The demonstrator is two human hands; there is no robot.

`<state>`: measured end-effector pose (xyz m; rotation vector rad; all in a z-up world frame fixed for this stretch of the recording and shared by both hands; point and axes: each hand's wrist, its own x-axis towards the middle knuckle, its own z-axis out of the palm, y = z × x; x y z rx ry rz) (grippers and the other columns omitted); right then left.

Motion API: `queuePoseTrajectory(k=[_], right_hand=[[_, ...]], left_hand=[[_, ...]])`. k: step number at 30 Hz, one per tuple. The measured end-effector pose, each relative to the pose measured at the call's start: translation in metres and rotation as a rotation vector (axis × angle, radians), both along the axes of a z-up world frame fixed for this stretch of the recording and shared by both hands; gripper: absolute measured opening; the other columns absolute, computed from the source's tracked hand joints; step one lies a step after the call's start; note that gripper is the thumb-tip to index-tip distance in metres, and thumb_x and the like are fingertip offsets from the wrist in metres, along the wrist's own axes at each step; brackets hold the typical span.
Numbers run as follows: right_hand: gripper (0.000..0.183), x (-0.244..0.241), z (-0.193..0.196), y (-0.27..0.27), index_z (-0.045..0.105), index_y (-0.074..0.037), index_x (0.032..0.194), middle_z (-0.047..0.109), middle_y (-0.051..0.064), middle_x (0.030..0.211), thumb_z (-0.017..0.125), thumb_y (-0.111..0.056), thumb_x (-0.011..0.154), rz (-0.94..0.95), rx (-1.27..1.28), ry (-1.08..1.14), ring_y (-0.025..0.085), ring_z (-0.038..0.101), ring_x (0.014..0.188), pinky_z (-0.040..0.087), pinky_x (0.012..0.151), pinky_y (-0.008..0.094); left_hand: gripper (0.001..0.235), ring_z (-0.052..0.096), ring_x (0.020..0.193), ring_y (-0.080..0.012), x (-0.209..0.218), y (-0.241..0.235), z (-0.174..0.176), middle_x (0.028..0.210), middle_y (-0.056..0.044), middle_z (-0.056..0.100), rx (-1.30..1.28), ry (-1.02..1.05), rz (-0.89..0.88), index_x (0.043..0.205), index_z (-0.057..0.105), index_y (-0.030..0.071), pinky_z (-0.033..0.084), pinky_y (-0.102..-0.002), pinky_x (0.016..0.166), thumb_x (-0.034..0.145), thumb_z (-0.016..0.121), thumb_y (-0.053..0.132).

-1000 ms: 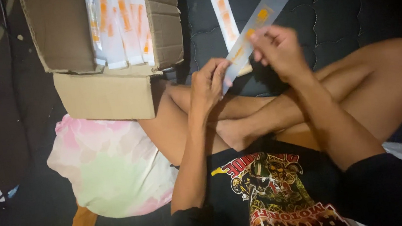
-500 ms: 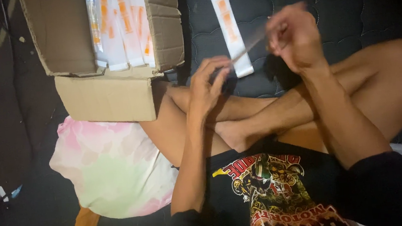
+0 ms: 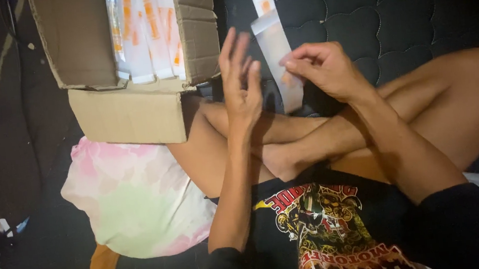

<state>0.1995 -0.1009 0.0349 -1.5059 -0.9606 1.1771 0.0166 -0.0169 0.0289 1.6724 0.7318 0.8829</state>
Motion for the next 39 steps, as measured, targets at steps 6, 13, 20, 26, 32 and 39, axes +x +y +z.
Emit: queuePoseTrajectory(k=[6,13,20,26,32,39], right_hand=[[0.014,-0.006,-0.017,-0.001,0.077,-0.001,0.107,0.072,0.014,0.076,0.077,-0.013,0.099,-0.026,0.128,-0.036,0.014,0.064,0.059,0.056,0.056,0.026],[0.012,-0.004,-0.025,-0.004,0.076,0.001,0.106,0.071,0.016,0.075,0.074,-0.009,0.100,0.004,0.116,0.018,0.016,0.064,0.061,0.058,0.055,0.028],[0.014,-0.005,-0.028,-0.003,0.074,0.002,0.110,0.071,0.015,0.079,0.074,-0.008,0.100,0.007,0.123,0.032,0.016,0.066,0.067,0.060,0.058,0.028],[0.017,-0.005,-0.017,-0.004,0.072,0.000,0.113,0.071,0.013,0.084,0.072,-0.010,0.100,0.027,0.058,0.092,0.013,0.065,0.075,0.059,0.061,0.026],[0.018,-0.009,0.004,-0.002,0.077,-0.010,0.104,0.081,0.002,0.095,0.080,-0.019,0.089,0.273,-0.242,-0.025,0.007,0.071,0.082,0.052,0.075,0.020],[0.013,0.015,-0.033,-0.009,0.077,-0.011,0.104,0.077,0.001,0.103,0.074,-0.019,0.094,0.237,-0.160,-0.038,0.007,0.066,0.093,0.051,0.087,0.022]], left_hand=[[0.014,0.064,0.087,-0.0088,0.006,0.022,-0.033,0.096,0.003,0.070,-0.008,0.056,0.020,0.104,0.081,0.021,0.054,-0.026,0.081,0.099,0.074,0.032],[0.009,0.058,0.075,-0.0058,0.013,0.018,-0.007,0.082,0.002,0.068,-0.098,0.019,0.011,0.087,0.082,0.021,0.049,-0.022,0.070,0.092,0.081,0.028],[0.009,0.056,0.069,-0.0056,0.011,0.021,-0.008,0.077,0.003,0.068,-0.083,0.018,0.029,0.084,0.081,0.020,0.046,-0.021,0.064,0.085,0.087,0.026],[0.014,0.056,0.076,-0.0072,0.014,0.020,-0.001,0.080,0.000,0.066,-0.057,0.018,0.067,0.090,0.081,0.018,0.047,-0.025,0.070,0.098,0.075,0.028],[0.030,0.058,0.084,-0.0101,0.020,0.030,0.014,0.086,0.002,0.062,-0.081,0.036,0.283,0.091,0.075,0.011,0.045,-0.025,0.077,0.098,0.064,0.038],[0.020,0.055,0.057,-0.0077,0.005,0.036,-0.012,0.071,0.000,0.057,-0.348,-0.096,0.395,0.103,0.070,0.011,0.048,-0.022,0.044,0.098,0.066,0.030]])
